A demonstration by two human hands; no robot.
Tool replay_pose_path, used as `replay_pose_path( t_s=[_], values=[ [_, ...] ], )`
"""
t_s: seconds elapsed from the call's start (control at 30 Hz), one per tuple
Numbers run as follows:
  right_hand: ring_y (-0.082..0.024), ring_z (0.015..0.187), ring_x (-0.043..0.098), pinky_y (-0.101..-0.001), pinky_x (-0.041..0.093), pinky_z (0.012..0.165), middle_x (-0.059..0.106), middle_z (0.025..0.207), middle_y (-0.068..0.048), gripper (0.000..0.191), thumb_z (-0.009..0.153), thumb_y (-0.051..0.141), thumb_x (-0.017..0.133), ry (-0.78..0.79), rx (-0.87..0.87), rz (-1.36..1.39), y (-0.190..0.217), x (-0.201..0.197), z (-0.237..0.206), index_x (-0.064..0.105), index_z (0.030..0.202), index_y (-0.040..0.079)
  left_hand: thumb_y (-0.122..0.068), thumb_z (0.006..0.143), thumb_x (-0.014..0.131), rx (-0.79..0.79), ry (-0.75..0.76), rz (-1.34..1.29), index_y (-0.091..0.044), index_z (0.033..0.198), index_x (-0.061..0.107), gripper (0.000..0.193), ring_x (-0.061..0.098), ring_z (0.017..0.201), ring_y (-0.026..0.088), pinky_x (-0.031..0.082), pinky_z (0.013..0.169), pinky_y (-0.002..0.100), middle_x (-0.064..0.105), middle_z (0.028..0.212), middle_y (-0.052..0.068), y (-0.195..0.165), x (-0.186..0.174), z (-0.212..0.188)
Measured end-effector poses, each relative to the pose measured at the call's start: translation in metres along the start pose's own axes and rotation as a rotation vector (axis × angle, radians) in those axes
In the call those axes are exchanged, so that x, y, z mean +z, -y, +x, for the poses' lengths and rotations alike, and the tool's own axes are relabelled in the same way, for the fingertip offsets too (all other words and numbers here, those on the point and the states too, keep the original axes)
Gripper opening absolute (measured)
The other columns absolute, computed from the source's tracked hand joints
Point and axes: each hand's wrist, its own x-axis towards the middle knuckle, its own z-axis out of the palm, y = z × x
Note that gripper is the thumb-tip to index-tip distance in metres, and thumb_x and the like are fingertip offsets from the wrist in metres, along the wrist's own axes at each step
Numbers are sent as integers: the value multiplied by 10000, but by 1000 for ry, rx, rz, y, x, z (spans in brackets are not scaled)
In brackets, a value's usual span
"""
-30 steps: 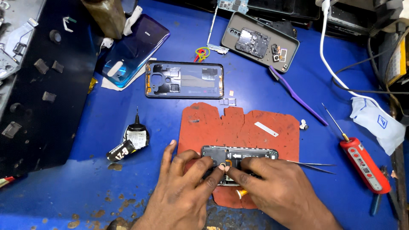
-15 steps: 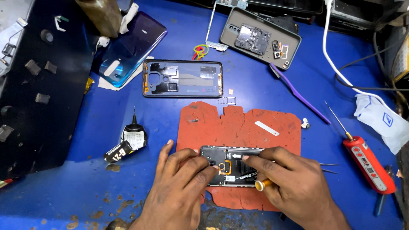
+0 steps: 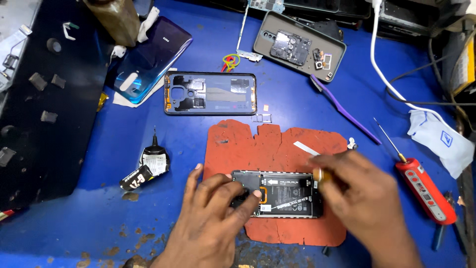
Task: The person works at a cluttered repair bench, using a small tool to pry and adjust components inside a disassembled smartphone, then fits the back cover onto the phone body. They press the cover into place, power the phone on, and tap through on-screen menus and apps to test the reassembled device.
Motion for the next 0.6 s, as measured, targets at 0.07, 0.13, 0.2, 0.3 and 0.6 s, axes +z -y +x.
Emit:
replay_pose_path(
  t_s=[0.07, 0.13, 0.2, 0.3, 0.6],
  values=[
    [-228, 710, 707, -334, 551, 644, 698, 878, -97, 247, 827, 102, 775, -52, 38, -72, -8, -6, 6, 732, 1061, 37, -87, 746, 660, -73, 21, -54, -118, 1332, 655, 587, 511, 1242, 326, 194, 1192, 678, 570, 1228, 112, -1, -5, -1],
    [-237, 726, 719, -351, 561, 648, 712, 913, -97, 225, 843, 104, 753, -8, 127, -86, -16, -13, 10, 735, 1060, 51, -107, 769, 656, -98, 10, -82, -86, 1364, 630, 596, 504, 1256, 334, 201, 1185, 659, 562, 1261, 128, -3, -9, 1],
    [-246, 766, 726, -363, 568, 670, 722, 937, -98, 220, 839, 100, 744, 40, 161, -98, -23, -20, 10, 745, 1056, 65, -120, 820, 649, -78, -37, -85, -55, 1375, 599, 561, 487, 1288, 356, 200, 1181, 649, 548, 1314, 146, -6, -13, 3],
    [-258, 840, 727, -377, 574, 718, 732, 951, -95, 237, 814, 96, 753, 95, 161, -116, -27, -24, 10, 763, 1050, 82, -188, 842, 677, -81, 0, -103, -57, 1399, 550, 587, 454, 1346, 368, 178, 1169, 658, 531, 1384, 159, -11, -19, 6],
    [-257, 857, 727, -380, 582, 740, 739, 961, -85, 245, 820, 103, 761, 101, 219, -103, -23, -30, 2, 768, 1064, 93, -296, 833, 699, -63, 71, -10, -49, 1493, 400, 766, 399, 1380, 374, 152, 1144, 649, 505, 1441, 165, -23, -26, 7]
  ],
)
